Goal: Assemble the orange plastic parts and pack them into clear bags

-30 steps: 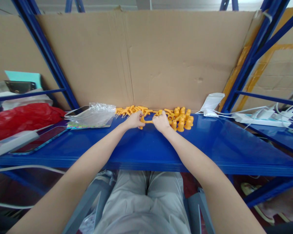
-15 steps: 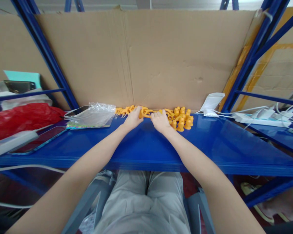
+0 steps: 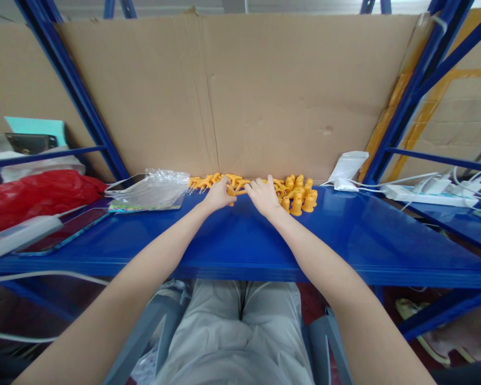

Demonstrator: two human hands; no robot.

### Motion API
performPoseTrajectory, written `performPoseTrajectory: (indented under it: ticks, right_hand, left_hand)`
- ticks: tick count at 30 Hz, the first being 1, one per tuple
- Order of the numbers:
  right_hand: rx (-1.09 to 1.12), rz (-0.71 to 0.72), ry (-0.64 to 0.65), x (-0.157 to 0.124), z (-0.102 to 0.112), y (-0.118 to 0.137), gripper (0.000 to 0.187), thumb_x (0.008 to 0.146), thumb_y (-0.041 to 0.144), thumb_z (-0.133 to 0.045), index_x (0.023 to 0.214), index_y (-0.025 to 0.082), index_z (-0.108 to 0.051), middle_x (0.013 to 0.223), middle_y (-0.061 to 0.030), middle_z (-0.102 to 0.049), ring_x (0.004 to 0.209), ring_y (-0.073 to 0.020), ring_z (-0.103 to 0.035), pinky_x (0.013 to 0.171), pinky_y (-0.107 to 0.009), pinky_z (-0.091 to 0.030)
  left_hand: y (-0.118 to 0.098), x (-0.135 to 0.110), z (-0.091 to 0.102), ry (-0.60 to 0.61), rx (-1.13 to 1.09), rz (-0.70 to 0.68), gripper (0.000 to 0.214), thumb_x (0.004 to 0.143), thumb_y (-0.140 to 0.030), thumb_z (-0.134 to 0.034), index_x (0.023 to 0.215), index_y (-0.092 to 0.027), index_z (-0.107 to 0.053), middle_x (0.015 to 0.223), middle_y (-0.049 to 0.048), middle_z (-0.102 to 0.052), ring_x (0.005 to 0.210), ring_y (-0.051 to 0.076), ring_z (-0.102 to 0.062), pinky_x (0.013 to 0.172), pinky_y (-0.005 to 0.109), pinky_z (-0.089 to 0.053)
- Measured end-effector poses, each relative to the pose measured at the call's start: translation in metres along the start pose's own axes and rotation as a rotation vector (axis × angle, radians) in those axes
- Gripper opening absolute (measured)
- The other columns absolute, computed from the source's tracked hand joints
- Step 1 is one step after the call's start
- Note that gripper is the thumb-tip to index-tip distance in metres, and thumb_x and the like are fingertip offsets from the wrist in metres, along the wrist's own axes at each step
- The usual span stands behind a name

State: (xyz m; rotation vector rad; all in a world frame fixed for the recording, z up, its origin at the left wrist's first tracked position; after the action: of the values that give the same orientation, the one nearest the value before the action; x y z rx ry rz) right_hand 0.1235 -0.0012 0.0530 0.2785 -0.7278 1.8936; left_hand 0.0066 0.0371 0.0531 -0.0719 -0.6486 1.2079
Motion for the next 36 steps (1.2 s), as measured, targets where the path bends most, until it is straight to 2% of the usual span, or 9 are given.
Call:
performPoseTrajectory:
  ticks: [10, 15, 18, 22, 29, 36]
  right_hand:
    - [-0.011, 0.001, -0.038, -0.002, -0.002, -0.005, 0.032, 0.096, 0.01, -0.032, 0.113, 0.011, -0.059, 0.105, -0.0165, -0.068, 0.1, -0.0277, -0.056, 0.096, -0.047, -0.028]
    - [0.014, -0.025, -0.048, -0.005, 0.0, -0.008, 0.027, 0.096, 0.022, -0.043, 0.115, 0.009, -0.058, 0.107, -0.0182, -0.069, 0.1, -0.0296, -0.057, 0.098, -0.05, -0.025]
    - [0.02, -0.038, -0.055, -0.006, 0.0, -0.008, 0.03, 0.097, 0.027, -0.043, 0.115, 0.009, -0.059, 0.108, -0.0183, -0.069, 0.101, -0.0301, -0.057, 0.099, -0.053, -0.024]
    - [0.03, -0.024, -0.042, -0.004, -0.003, -0.007, 0.029, 0.097, 0.024, -0.04, 0.111, 0.011, -0.062, 0.106, -0.0178, -0.069, 0.101, -0.0293, -0.056, 0.099, -0.052, -0.025]
    - [0.014, -0.02, -0.068, -0.004, -0.002, -0.008, 0.03, 0.092, 0.007, -0.038, 0.112, 0.014, -0.06, 0.107, -0.0146, -0.068, 0.102, -0.0275, -0.055, 0.099, -0.051, -0.027]
    - [0.008, -0.05, -0.072, -0.003, -0.001, -0.01, 0.03, 0.092, 0.006, -0.037, 0.114, 0.012, -0.057, 0.107, -0.0167, -0.068, 0.103, -0.0282, -0.056, 0.098, -0.049, -0.027]
  left_hand:
    - [-0.003, -0.004, -0.006, -0.011, -0.057, -0.014, 0.048, 0.068, -0.011, -0.069, 0.108, -0.017, -0.045, 0.092, 0.0062, -0.067, 0.09, 0.023, -0.065, 0.076, 0.032, -0.049]
    - [-0.005, -0.005, -0.003, -0.058, -0.011, -0.062, 0.044, 0.074, -0.008, -0.061, 0.113, -0.015, -0.043, 0.103, 0.0131, -0.067, 0.099, 0.026, -0.064, 0.083, 0.036, -0.049]
    - [-0.003, -0.004, -0.001, -0.081, 0.001, -0.074, 0.044, 0.075, -0.006, -0.059, 0.115, -0.015, -0.042, 0.106, 0.0148, -0.066, 0.103, 0.027, -0.063, 0.087, 0.037, -0.048]
    - [-0.003, -0.004, -0.002, -0.078, 0.003, -0.068, 0.044, 0.075, -0.005, -0.058, 0.115, -0.015, -0.042, 0.108, 0.0148, -0.066, 0.105, 0.027, -0.063, 0.089, 0.038, -0.047]
    - [-0.008, -0.006, -0.004, -0.044, -0.015, -0.044, 0.046, 0.073, -0.006, -0.062, 0.114, -0.015, -0.043, 0.109, 0.0159, -0.067, 0.105, 0.028, -0.064, 0.086, 0.037, -0.049]
    - [-0.008, -0.006, -0.006, -0.032, -0.016, -0.035, 0.047, 0.074, -0.008, -0.063, 0.115, -0.016, -0.043, 0.105, 0.0132, -0.068, 0.103, 0.028, -0.066, 0.084, 0.035, -0.051]
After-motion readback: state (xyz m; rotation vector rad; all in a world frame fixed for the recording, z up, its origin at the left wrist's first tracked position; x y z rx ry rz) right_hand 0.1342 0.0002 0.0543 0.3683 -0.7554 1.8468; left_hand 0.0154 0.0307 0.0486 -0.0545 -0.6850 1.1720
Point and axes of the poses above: each hand's wrist, its own x-axis towards the middle knuckle, its own z-axis out of the back of the hand, y = z × x, the point moved 7 cm from there along x, towards the middle knuckle
